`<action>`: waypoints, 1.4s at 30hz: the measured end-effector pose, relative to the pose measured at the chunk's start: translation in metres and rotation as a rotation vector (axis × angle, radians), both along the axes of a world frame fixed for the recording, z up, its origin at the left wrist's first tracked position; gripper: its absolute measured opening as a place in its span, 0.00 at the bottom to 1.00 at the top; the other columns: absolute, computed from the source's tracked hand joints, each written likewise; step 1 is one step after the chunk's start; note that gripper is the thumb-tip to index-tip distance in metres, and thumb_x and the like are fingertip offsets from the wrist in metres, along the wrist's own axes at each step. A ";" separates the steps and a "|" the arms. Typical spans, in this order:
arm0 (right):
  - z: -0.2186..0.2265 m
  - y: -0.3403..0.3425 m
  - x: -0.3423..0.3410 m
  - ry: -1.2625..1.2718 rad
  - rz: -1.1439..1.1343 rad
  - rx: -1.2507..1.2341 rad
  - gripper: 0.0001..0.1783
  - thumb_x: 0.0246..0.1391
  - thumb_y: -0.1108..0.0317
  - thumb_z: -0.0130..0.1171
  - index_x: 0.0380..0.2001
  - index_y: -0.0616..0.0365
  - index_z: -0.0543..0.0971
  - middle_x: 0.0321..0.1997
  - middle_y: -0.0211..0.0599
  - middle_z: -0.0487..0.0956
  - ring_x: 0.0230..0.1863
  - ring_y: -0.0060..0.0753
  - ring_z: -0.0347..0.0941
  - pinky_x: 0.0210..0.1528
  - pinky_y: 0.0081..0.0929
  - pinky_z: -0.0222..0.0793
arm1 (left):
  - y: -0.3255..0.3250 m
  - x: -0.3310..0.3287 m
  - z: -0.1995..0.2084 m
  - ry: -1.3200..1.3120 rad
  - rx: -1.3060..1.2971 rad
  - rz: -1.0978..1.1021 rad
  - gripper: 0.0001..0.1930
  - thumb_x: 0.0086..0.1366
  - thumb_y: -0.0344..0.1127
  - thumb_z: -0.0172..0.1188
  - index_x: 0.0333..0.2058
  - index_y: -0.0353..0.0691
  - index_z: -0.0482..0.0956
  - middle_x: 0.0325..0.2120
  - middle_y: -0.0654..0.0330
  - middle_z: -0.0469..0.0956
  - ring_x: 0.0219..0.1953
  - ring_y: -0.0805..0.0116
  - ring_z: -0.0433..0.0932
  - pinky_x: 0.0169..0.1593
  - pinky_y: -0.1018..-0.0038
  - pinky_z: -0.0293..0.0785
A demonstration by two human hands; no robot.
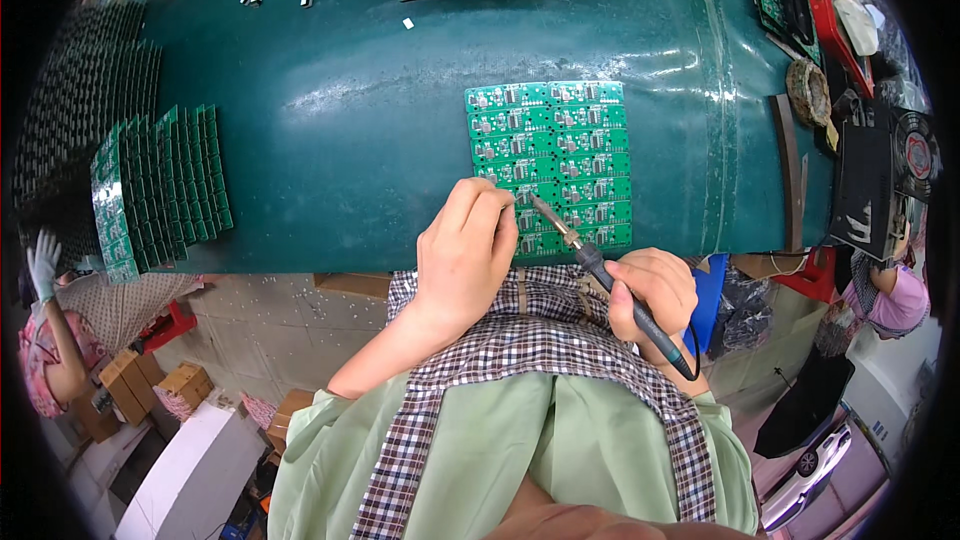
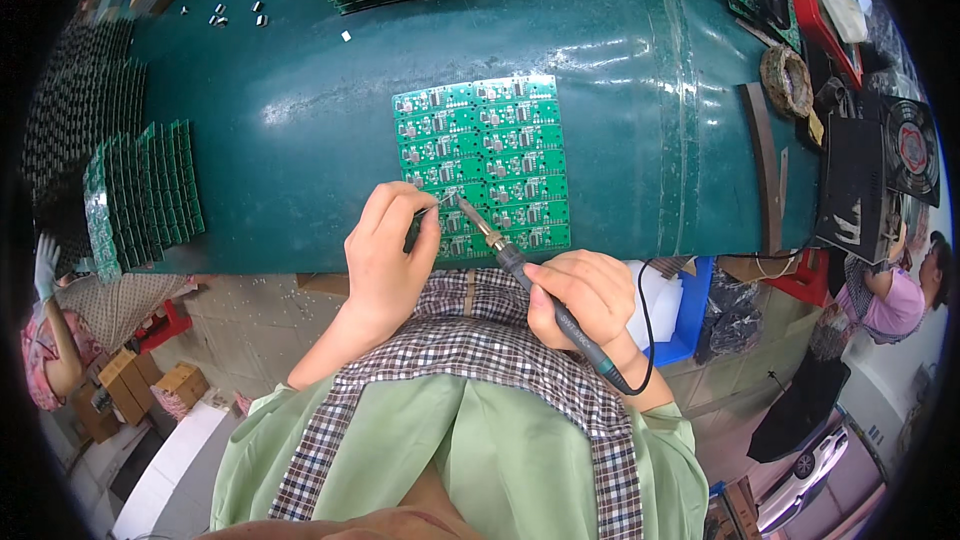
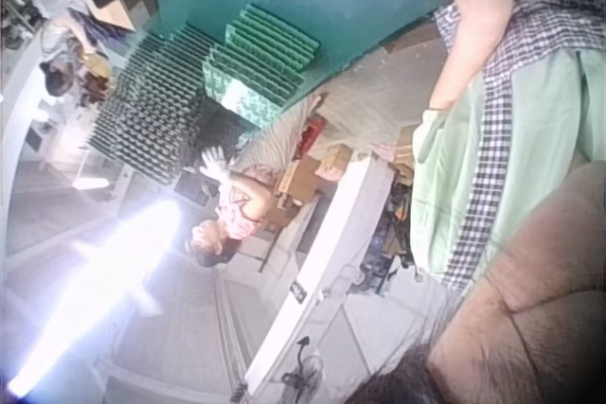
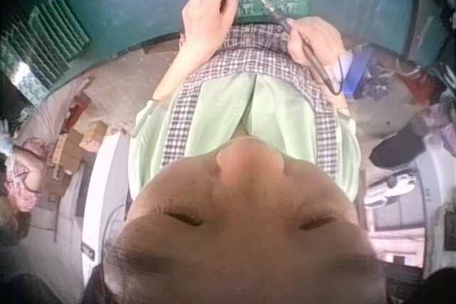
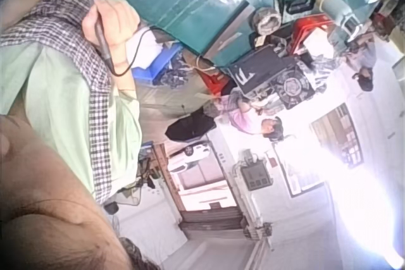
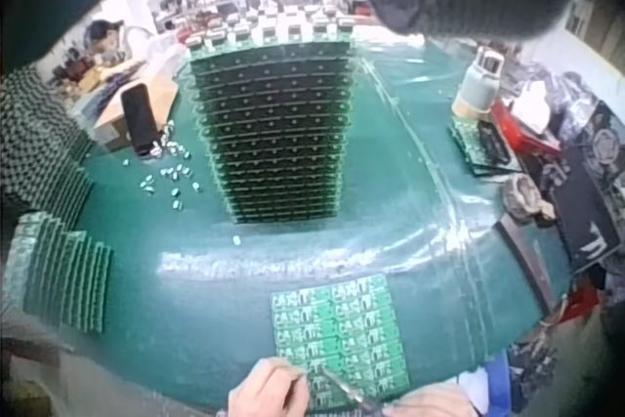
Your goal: The person solders electronic components onto circuit boards using a soldering iron, holding components in place by hand and rotating and turning over the boards between soldering cycles.
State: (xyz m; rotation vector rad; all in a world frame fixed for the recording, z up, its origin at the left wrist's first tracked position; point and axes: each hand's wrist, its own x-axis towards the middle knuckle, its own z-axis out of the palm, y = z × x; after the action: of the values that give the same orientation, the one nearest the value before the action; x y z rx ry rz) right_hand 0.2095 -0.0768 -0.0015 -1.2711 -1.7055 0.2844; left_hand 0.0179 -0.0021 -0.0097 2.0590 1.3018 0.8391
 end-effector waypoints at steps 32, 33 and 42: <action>0.005 -0.005 -0.007 0.002 -0.023 -0.032 0.07 0.41 0.77 0.59 0.28 0.65 0.78 0.21 0.39 0.77 0.19 0.36 0.75 0.21 0.27 0.70 | -0.003 0.000 -0.003 -0.035 0.052 0.015 0.08 0.53 0.20 0.60 0.32 0.35 0.76 0.32 0.57 0.74 0.32 0.61 0.77 0.33 0.72 0.73; 0.004 -0.005 -0.007 -0.002 -0.021 -0.033 0.07 0.41 0.77 0.59 0.28 0.65 0.78 0.21 0.39 0.77 0.19 0.36 0.75 0.21 0.27 0.70 | -0.002 0.000 -0.003 -0.034 0.059 0.008 0.08 0.53 0.21 0.61 0.33 0.35 0.76 0.33 0.57 0.74 0.32 0.61 0.77 0.33 0.71 0.73; 0.004 -0.012 -0.005 0.029 -0.023 0.021 0.09 0.40 0.74 0.59 0.28 0.65 0.78 0.21 0.40 0.77 0.20 0.38 0.75 0.21 0.28 0.70 | -0.014 -0.006 0.001 -0.036 -0.006 0.013 0.08 0.52 0.21 0.61 0.31 0.37 0.76 0.32 0.59 0.75 0.26 0.67 0.74 0.27 0.75 0.69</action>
State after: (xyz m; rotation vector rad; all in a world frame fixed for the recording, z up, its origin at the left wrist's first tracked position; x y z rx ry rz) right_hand 0.2049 -0.0892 0.0021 -1.2638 -1.6641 0.2695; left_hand 0.0116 -0.0162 -0.0083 2.0237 1.2982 0.8732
